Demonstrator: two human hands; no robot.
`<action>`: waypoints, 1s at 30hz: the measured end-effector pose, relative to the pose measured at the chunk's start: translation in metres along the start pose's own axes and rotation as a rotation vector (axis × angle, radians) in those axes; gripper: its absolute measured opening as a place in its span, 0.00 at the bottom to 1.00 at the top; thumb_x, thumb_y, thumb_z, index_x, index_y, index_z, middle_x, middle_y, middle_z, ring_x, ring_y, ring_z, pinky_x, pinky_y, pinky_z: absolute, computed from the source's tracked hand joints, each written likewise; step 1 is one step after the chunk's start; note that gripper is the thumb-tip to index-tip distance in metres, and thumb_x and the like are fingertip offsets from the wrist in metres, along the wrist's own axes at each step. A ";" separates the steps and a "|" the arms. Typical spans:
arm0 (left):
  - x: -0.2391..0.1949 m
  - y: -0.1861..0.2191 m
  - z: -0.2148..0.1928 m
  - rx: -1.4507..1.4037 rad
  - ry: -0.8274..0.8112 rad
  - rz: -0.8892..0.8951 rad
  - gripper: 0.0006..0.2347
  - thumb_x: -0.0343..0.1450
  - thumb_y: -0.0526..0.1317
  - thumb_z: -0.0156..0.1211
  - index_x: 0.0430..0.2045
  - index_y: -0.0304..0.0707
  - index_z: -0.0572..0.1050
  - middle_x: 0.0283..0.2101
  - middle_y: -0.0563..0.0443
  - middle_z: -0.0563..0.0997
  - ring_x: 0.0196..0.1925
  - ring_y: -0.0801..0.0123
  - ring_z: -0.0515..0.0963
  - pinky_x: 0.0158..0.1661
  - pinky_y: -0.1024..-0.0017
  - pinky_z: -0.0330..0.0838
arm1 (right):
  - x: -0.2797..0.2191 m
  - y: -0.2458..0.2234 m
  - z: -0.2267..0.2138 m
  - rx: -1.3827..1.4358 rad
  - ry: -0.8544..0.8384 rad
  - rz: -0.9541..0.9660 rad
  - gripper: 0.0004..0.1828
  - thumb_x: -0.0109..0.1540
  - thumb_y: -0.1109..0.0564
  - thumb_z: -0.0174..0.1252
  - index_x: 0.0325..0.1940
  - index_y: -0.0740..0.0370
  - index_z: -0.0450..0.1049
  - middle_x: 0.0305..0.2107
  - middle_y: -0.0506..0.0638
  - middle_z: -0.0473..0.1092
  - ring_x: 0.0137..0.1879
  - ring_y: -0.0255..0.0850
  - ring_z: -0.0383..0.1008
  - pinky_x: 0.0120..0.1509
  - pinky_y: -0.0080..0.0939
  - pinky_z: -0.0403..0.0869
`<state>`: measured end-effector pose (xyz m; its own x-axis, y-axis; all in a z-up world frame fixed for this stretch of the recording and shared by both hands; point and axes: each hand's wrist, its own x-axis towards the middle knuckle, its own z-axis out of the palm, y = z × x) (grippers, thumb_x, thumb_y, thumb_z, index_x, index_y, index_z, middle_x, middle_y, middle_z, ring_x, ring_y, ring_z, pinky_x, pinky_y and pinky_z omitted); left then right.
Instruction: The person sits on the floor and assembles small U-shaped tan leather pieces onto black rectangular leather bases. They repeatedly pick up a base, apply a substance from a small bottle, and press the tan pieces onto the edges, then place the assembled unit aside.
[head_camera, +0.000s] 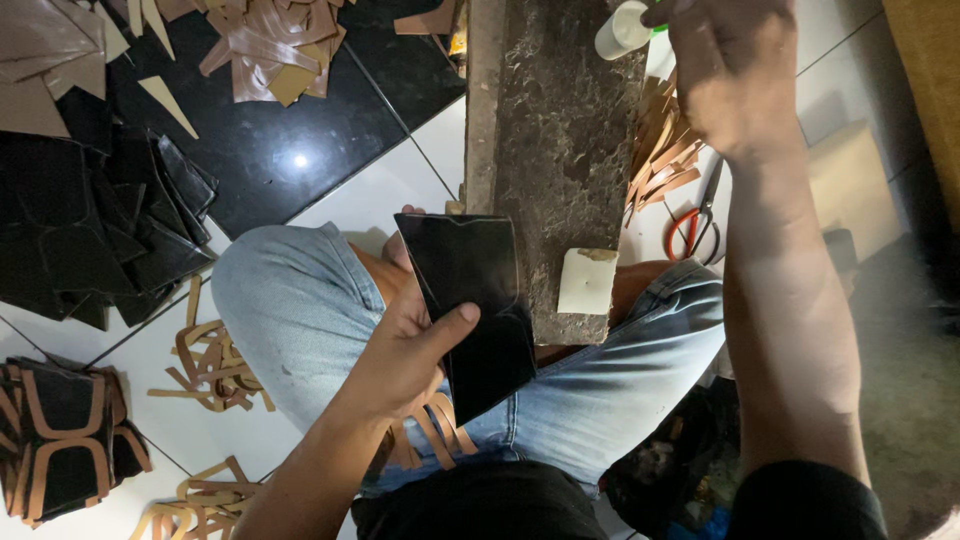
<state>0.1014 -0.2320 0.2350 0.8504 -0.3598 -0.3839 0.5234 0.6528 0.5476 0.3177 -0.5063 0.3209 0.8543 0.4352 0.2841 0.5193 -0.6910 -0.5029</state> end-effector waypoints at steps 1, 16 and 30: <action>0.001 0.002 0.001 0.014 0.011 -0.009 0.27 0.73 0.29 0.54 0.69 0.36 0.56 0.60 0.47 0.74 0.62 0.69 0.74 0.61 0.68 0.69 | -0.001 -0.001 -0.001 0.043 0.014 0.017 0.10 0.72 0.68 0.49 0.46 0.69 0.77 0.38 0.57 0.76 0.41 0.49 0.76 0.47 0.45 0.72; -0.012 0.011 0.008 0.172 -0.164 0.177 0.21 0.78 0.31 0.54 0.68 0.30 0.61 0.59 0.51 0.72 0.60 0.72 0.72 0.62 0.70 0.68 | -0.088 -0.016 0.006 0.352 0.059 -0.100 0.12 0.73 0.55 0.48 0.43 0.58 0.77 0.69 0.57 0.60 0.75 0.51 0.58 0.78 0.51 0.60; -0.044 0.008 0.035 0.407 -0.232 0.098 0.22 0.78 0.37 0.57 0.67 0.30 0.62 0.39 0.59 0.74 0.31 0.87 0.67 0.36 0.82 0.65 | -0.152 -0.091 0.011 0.517 0.015 -0.007 0.18 0.66 0.46 0.57 0.46 0.60 0.85 0.79 0.59 0.32 0.84 0.51 0.45 0.77 0.56 0.58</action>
<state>0.0704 -0.2344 0.2828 0.8620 -0.4794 -0.1649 0.3792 0.3938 0.8373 0.1405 -0.5036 0.3148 0.8530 0.4282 0.2984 0.4491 -0.3107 -0.8377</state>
